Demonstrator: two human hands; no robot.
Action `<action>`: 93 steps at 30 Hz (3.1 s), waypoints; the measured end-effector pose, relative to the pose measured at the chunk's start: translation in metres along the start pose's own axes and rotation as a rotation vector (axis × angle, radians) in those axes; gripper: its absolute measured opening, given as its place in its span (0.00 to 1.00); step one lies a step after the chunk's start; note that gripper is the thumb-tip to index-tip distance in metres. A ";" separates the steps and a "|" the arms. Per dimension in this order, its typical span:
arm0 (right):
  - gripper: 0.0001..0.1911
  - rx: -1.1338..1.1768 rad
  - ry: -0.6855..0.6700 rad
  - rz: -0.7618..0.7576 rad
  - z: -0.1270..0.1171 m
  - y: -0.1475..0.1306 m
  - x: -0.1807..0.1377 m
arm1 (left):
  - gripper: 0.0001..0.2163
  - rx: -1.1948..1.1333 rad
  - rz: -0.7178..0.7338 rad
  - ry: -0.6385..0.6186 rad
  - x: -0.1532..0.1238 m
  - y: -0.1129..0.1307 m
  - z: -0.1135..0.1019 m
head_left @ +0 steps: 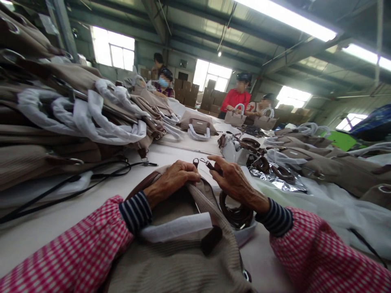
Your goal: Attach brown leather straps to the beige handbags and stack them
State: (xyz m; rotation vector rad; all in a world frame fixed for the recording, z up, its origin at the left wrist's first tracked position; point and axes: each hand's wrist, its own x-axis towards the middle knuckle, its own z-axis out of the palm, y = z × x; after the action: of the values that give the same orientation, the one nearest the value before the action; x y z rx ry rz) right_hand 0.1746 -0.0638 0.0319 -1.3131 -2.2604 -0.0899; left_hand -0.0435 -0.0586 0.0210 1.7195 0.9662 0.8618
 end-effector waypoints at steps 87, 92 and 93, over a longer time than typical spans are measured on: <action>0.12 0.357 -0.023 0.165 0.009 -0.007 0.004 | 0.11 -0.013 0.307 0.101 -0.006 -0.009 0.006; 0.12 0.349 -0.013 0.166 0.001 -0.005 0.000 | 0.09 0.012 0.331 0.151 -0.008 -0.010 0.007; 0.12 0.354 -0.028 0.160 -0.001 -0.006 -0.001 | 0.09 0.013 0.321 0.148 -0.008 -0.010 0.007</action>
State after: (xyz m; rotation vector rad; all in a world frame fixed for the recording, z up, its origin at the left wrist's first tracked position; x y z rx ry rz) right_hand 0.1707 -0.0683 0.0333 -1.2976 -2.0636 0.3703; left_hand -0.0429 -0.0661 0.0086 1.8729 0.8026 1.2060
